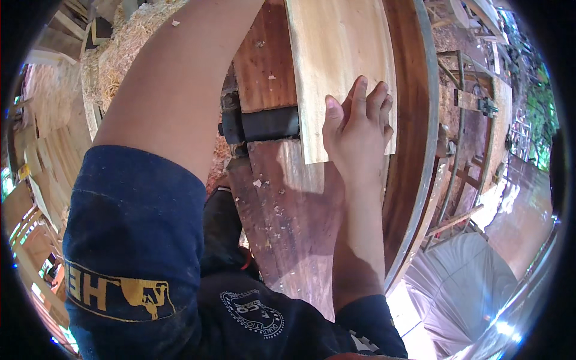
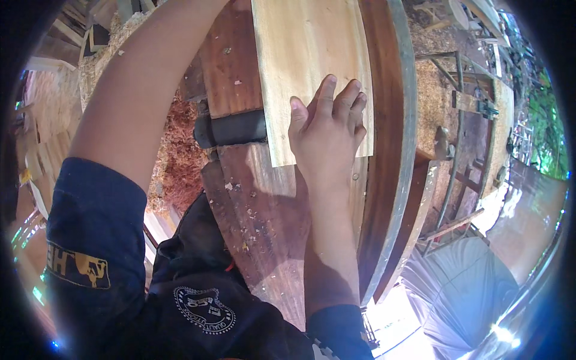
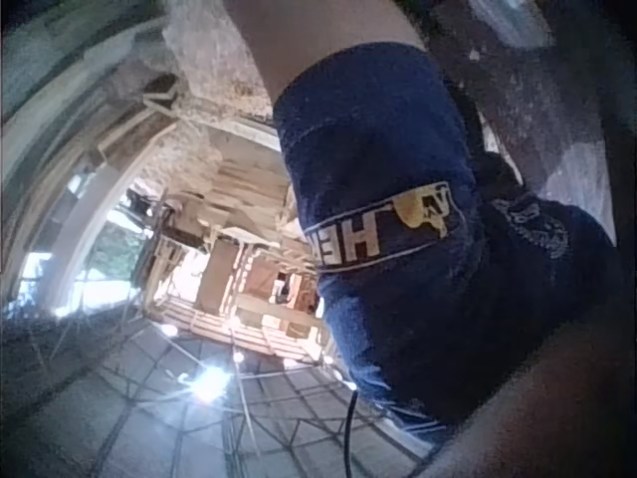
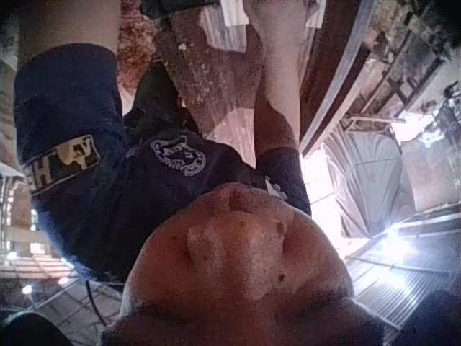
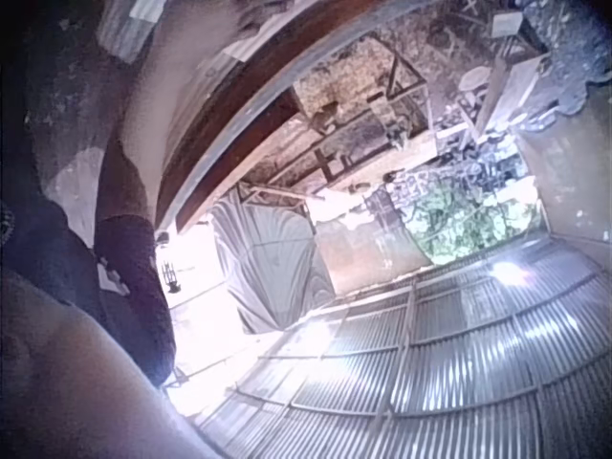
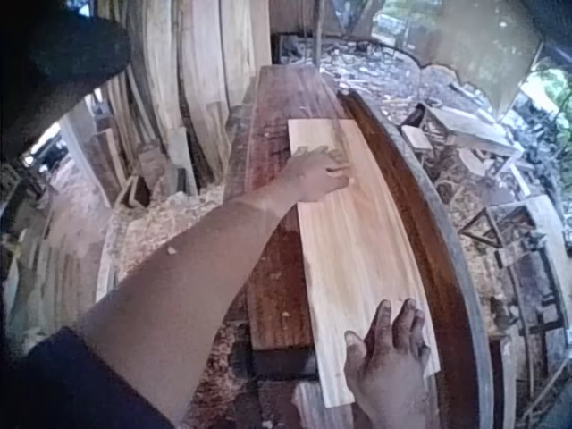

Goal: The person pushes wood planks across a jointer machine by hand to smooth the surfaces, then stacks the processed planks on the floor.

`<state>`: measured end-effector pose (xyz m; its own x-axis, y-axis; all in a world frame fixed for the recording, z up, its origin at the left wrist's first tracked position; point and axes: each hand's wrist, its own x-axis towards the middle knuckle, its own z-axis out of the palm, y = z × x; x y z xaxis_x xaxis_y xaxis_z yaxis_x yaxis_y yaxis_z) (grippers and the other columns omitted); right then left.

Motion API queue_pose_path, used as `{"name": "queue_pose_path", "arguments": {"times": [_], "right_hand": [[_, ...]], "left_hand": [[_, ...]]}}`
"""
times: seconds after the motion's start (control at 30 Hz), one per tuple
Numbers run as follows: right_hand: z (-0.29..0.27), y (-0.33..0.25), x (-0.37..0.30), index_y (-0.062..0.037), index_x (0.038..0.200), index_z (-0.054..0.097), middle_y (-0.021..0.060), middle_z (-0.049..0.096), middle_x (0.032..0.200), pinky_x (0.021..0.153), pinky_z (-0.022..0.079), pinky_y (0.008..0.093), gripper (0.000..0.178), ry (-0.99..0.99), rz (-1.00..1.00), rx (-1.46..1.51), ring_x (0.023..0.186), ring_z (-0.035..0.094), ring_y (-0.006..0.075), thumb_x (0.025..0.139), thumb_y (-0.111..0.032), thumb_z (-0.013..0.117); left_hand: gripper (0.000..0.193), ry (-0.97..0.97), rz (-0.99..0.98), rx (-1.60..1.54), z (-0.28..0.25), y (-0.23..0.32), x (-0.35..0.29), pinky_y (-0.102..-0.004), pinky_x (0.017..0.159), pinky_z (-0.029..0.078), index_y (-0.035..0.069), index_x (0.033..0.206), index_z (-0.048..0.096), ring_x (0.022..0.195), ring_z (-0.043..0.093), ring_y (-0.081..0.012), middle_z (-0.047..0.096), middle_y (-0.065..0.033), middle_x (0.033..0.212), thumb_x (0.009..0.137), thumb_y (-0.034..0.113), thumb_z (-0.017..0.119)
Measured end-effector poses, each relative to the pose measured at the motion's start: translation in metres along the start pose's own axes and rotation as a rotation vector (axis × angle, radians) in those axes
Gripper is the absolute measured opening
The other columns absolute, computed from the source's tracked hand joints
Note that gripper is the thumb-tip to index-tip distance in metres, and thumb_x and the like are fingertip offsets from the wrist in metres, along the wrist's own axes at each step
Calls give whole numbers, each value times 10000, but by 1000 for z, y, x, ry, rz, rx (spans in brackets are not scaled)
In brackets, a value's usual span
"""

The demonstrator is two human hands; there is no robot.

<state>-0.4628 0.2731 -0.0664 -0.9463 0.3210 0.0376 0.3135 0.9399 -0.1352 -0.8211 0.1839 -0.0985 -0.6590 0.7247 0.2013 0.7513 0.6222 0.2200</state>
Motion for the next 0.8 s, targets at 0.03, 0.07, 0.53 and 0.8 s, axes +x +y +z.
{"name": "queue_pose_path", "arguments": {"times": [0.03,0.07,0.53,0.8], "right_hand": [[0,0,4,-4,1538,438,383,366,1561,1082,380,680,715,-35,-14,-7,1446,358,579,1037,-508,525],[-2,1,7,3,1542,425,395,367,1551,1074,392,685,754,-70,-27,-19,1442,358,588,1030,-539,534],[-12,-8,42,98,1499,424,455,368,1501,1099,423,626,764,-184,-42,-75,1411,389,603,1035,-498,537],[-9,-13,58,111,1497,413,473,356,1493,1106,417,629,767,-201,-51,-67,1395,389,626,1028,-482,547]], "left_hand": [[545,-10,-10,37,0,-3,1,-573,1182,299,271,1437,624,1489,391,-344,449,-58,1620,1005,576,491],[551,-17,-19,69,1,-4,3,-573,1192,291,273,1448,615,1499,380,-339,433,-53,1632,1005,577,492],[600,16,-24,-47,4,-24,22,-573,1222,242,237,1463,602,1513,362,-332,454,-48,1619,991,598,516],[573,34,8,-29,7,-39,30,-554,1177,301,222,1418,640,1456,433,-329,519,-49,1563,989,584,527]]}}
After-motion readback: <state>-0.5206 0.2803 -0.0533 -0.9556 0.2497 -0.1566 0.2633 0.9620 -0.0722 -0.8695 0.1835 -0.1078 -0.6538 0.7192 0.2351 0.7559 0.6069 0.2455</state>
